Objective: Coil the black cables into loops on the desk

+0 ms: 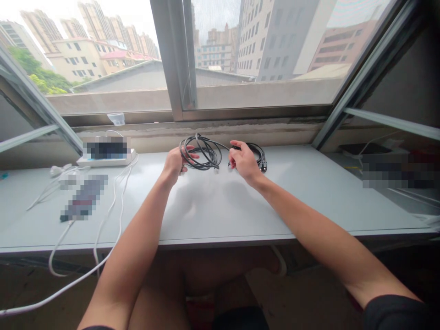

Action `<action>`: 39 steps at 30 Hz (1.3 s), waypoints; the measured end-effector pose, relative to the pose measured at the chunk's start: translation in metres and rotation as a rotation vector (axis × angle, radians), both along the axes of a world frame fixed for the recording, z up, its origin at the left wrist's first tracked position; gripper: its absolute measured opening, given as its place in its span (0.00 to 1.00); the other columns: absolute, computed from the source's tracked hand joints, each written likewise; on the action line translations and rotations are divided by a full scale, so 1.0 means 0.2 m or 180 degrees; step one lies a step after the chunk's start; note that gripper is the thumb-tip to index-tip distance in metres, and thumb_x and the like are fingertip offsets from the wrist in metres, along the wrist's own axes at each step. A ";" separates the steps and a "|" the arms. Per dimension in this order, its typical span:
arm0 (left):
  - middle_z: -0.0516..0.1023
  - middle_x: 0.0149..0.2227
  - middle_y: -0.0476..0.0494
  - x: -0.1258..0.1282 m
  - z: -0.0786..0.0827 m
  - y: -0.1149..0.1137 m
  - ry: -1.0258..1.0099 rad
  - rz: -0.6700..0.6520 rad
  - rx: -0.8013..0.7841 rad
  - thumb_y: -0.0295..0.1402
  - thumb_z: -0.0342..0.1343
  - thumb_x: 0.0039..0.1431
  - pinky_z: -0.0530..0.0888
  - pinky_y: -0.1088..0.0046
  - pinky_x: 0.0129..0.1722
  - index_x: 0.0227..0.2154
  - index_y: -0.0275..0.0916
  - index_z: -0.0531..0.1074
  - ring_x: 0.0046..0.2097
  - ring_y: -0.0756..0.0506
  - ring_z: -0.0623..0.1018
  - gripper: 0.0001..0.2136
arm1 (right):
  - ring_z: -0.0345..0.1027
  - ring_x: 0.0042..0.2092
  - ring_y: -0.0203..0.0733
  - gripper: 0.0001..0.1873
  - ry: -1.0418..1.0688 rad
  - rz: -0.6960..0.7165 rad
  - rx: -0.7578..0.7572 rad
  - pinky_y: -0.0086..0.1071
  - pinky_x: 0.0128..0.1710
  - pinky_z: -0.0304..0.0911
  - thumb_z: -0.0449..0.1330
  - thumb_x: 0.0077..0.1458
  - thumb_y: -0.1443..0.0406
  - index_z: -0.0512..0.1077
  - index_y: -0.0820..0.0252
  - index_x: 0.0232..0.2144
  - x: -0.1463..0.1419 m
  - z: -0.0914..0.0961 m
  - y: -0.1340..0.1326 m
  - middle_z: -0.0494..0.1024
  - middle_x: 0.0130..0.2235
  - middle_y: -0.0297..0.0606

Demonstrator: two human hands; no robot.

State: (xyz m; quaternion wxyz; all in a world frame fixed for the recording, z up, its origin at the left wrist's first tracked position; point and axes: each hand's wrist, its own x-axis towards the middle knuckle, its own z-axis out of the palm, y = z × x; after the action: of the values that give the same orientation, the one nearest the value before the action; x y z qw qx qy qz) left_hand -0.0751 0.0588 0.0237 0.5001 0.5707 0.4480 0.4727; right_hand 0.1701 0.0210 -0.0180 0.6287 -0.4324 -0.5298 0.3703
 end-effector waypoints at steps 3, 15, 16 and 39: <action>0.83 0.34 0.37 0.01 0.00 -0.01 0.0061 0.0222 0.0034 0.58 0.46 0.65 0.57 0.76 0.19 0.48 0.34 0.74 0.28 0.47 0.76 0.30 | 0.65 0.29 0.37 0.27 0.0080 0.0089 -0.0211 0.31 0.28 0.63 0.64 0.54 0.54 0.68 0.59 0.53 -0.02 0.01 -0.01 0.75 0.31 0.32; 0.72 0.30 0.45 0.09 -0.05 -0.06 0.1034 0.0451 0.1035 0.33 0.51 0.61 0.67 0.70 0.34 0.40 0.42 0.74 0.34 0.43 0.72 0.09 | 0.68 0.36 0.37 0.18 -0.0194 0.0067 -0.0334 0.31 0.34 0.68 0.68 0.51 0.57 0.73 0.55 0.44 -0.02 -0.03 -0.01 0.76 0.40 0.36; 0.70 0.29 0.46 0.10 -0.05 -0.07 0.0841 0.0308 0.0956 0.33 0.51 0.61 0.66 0.71 0.31 0.41 0.42 0.74 0.32 0.45 0.70 0.09 | 0.70 0.38 0.37 0.19 -0.0016 0.0098 -0.0344 0.31 0.36 0.70 0.67 0.53 0.55 0.72 0.54 0.46 -0.02 -0.02 -0.02 0.75 0.42 0.36; 0.75 0.29 0.47 0.11 -0.07 -0.07 0.0606 -0.0380 0.0352 0.56 0.64 0.58 0.77 0.74 0.28 0.35 0.36 0.74 0.30 0.50 0.75 0.23 | 0.56 0.21 0.29 0.32 0.0118 0.0804 -0.0263 0.28 0.18 0.64 0.68 0.58 0.50 0.70 0.54 0.61 0.07 0.02 -0.02 0.63 0.29 0.25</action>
State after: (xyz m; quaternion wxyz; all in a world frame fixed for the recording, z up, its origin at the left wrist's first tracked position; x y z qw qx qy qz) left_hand -0.0527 0.0438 0.0106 0.4503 0.6654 0.4319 0.4098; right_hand 0.1832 0.0164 -0.0133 0.5684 -0.3809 -0.5527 0.4759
